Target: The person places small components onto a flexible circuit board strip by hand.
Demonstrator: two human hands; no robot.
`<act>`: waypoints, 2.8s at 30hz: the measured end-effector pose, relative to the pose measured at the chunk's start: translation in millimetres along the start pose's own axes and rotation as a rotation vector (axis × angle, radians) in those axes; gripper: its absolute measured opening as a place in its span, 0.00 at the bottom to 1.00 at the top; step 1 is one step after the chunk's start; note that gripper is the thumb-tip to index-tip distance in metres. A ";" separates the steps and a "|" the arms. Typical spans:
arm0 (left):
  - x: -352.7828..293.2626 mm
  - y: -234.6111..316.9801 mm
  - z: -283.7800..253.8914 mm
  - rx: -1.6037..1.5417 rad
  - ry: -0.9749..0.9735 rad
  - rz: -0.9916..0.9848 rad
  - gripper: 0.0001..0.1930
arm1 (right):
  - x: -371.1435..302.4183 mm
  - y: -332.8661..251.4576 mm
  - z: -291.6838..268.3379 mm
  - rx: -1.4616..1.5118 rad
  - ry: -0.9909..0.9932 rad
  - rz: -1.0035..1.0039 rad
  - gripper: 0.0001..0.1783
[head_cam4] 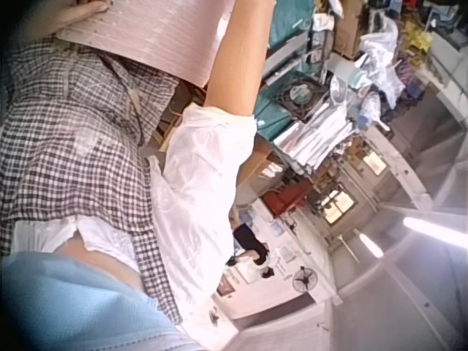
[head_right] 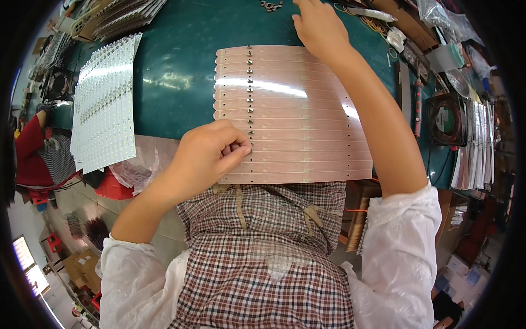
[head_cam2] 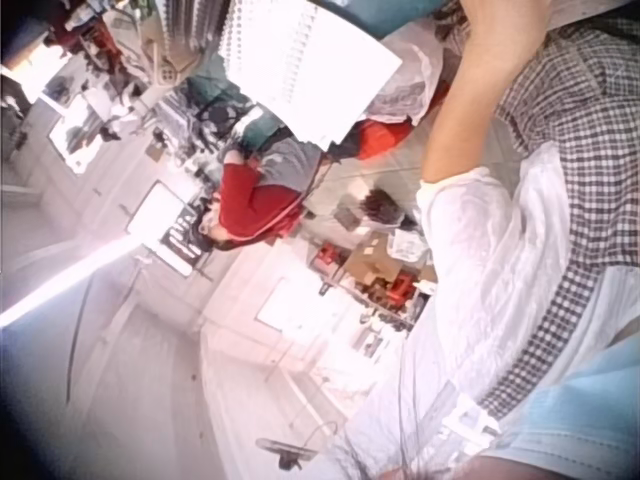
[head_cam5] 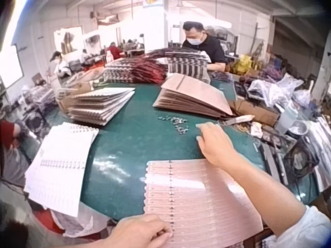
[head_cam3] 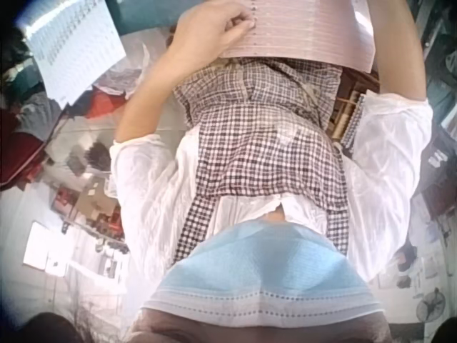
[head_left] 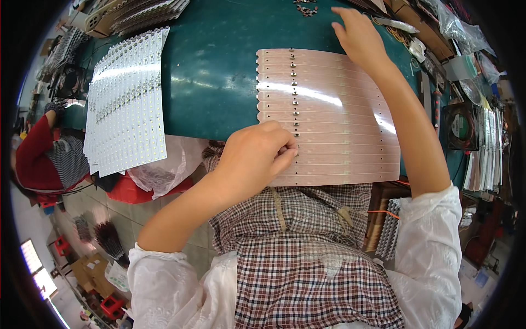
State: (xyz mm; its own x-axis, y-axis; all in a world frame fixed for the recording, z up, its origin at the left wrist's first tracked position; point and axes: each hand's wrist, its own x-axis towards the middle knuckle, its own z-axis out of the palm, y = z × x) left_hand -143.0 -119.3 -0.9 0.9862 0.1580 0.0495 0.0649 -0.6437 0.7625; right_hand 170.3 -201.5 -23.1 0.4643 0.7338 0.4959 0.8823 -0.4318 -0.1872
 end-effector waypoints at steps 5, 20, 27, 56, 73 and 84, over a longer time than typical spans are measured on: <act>1.6 -0.2 3.2 0.077 0.024 0.077 0.04 | 17.7 10.0 51.7 -0.267 0.070 -0.211 0.18; -4.3 6.1 14.4 0.531 0.080 0.287 0.09 | 10.0 -16.4 32.6 -0.166 -0.011 -0.100 0.09; -7.9 5.1 18.3 0.595 0.095 0.331 0.09 | 6.1 -13.7 30.6 -0.104 -0.015 -0.071 0.07; 221.5 -90.6 -20.8 0.687 0.474 0.208 0.08 | -86.4 -57.6 -98.9 1.054 -0.382 0.597 0.10; 155.7 -34.2 -50.7 0.115 0.348 0.016 0.08 | -145.5 -122.7 -107.1 0.868 -0.539 0.295 0.08; 30.5 -14.2 -50.3 -0.241 0.125 -0.180 0.10 | -153.2 -137.7 -99.8 0.812 -0.546 0.281 0.04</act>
State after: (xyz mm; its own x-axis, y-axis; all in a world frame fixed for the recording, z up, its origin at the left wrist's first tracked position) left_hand -121.5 -67.7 22.3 0.9349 0.3534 -0.0325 0.1837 -0.4035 0.8964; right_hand -30.0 -306.8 11.3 0.4550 0.8876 -0.0711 0.4277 -0.2879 -0.8569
